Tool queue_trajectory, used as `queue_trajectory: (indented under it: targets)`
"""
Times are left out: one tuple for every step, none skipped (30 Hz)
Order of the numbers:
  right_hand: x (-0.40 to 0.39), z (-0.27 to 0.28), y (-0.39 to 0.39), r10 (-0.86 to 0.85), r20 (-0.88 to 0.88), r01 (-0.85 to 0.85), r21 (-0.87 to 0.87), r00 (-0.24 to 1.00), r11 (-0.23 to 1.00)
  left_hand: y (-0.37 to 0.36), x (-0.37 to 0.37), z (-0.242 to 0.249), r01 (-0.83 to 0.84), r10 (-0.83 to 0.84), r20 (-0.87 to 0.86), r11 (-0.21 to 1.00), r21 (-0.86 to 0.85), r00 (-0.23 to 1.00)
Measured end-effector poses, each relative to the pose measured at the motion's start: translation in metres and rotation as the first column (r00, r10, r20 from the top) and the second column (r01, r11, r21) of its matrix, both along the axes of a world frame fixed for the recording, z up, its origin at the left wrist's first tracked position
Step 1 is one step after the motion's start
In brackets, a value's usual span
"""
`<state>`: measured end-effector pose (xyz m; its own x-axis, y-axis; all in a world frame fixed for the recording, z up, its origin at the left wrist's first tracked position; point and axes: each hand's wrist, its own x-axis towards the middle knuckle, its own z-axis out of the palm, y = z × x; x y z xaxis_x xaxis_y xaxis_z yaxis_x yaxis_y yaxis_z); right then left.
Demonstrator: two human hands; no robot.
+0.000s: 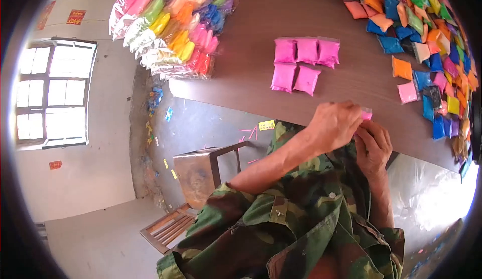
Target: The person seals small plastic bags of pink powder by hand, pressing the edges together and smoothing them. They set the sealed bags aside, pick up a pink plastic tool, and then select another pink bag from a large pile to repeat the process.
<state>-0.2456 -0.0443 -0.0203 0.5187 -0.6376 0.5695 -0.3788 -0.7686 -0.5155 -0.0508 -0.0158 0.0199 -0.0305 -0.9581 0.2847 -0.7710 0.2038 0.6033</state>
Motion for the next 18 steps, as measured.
queue_trajectory:
  targets:
    - [0.001, 0.002, 0.0, 0.001, -0.018, -0.001, 0.001, 1.0, 1.0, 0.007, -0.001, -0.008, -0.023, 0.023, 0.011, 1.0, -0.021, 1.0]
    - [0.0, 0.002, 0.0, 0.004, -0.039, -0.003, 0.003, 0.999, 1.0, 0.012, -0.002, -0.013, -0.046, 0.047, 0.017, 0.998, -0.041, 0.999]
    - [0.001, 0.002, 0.001, -0.002, -0.026, 0.002, 0.003, 1.0, 1.0, 0.012, -0.001, -0.015, -0.052, 0.053, 0.037, 0.998, -0.024, 0.998]
    - [0.005, 0.003, 0.0, -0.011, -0.02, 0.011, 0.002, 1.0, 1.0, 0.009, 0.003, -0.017, -0.054, 0.055, 0.05, 0.998, -0.008, 0.997]
    - [0.007, 0.006, 0.0, -0.027, -0.023, 0.027, -0.001, 0.999, 1.0, 0.005, 0.005, -0.018, -0.05, 0.05, 0.054, 0.999, 0.007, 0.997]
    - [0.008, 0.008, 0.001, -0.025, -0.028, 0.025, -0.005, 0.999, 1.0, 0.004, 0.005, -0.021, -0.07, 0.07, 0.101, 0.998, -0.001, 0.992]
    - [0.011, 0.009, 0.001, -0.032, -0.039, 0.032, -0.012, 0.999, 0.999, 0.002, 0.007, -0.025, -0.081, 0.082, 0.141, 0.997, -0.013, 0.987]
    - [0.011, 0.009, 0.001, -0.046, -0.047, 0.045, -0.022, 0.998, 0.999, -0.002, 0.008, -0.029, -0.086, 0.09, 0.183, 0.996, -0.029, 0.979]
    - [0.009, 0.009, 0.002, -0.041, -0.05, 0.04, -0.018, 0.998, 0.999, -0.006, 0.013, -0.031, -0.094, 0.103, 0.184, 0.994, -0.059, 0.977]
    - [0.009, 0.008, 0.002, -0.032, -0.046, 0.031, -0.012, 0.998, 0.999, -0.009, 0.017, -0.033, -0.107, 0.122, 0.191, 0.99, -0.088, 0.974]
    - [0.009, 0.008, 0.001, -0.02, -0.034, 0.02, -0.006, 0.999, 1.0, -0.009, 0.016, -0.025, -0.131, 0.139, 0.116, 0.988, -0.078, 0.983]
    - [0.008, 0.012, 0.001, -0.028, -0.03, 0.029, 0.025, 0.999, 0.999, -0.005, 0.014, -0.01, -0.157, 0.159, 0.046, 0.986, -0.057, 0.986]
    - [0.008, 0.019, 0.002, -0.032, -0.023, 0.033, 0.063, 0.999, 0.997, 0.001, 0.011, -0.001, -0.186, 0.185, -0.02, 0.982, -0.027, 0.983]
    - [0.006, 0.022, 0.002, -0.033, -0.012, 0.034, 0.099, 0.999, 0.995, 0.008, 0.008, 0.002, -0.178, 0.178, -0.062, 0.984, 0.004, 0.982]
    - [0.002, 0.023, 0.001, -0.014, -0.037, 0.018, 0.102, 0.999, 0.995, 0.013, 0.006, 0.004, -0.17, 0.172, -0.102, 0.985, 0.032, 0.98]
    - [-0.001, 0.022, -0.001, -0.011, -0.032, 0.015, 0.119, 0.999, 0.993, 0.018, 0.003, 0.006, -0.161, 0.168, -0.139, 0.985, 0.059, 0.976]
    - [-0.003, 0.02, -0.002, -0.008, -0.027, 0.012, 0.14, 1.0, 0.99, 0.023, -0.001, 0.007, -0.192, 0.21, -0.18, 0.975, 0.114, 0.961]
    - [-0.006, 0.017, -0.002, -0.004, -0.021, 0.008, 0.162, 1.0, 0.987, 0.028, -0.004, 0.006, -0.188, 0.205, -0.203, 0.977, 0.1, 0.957]
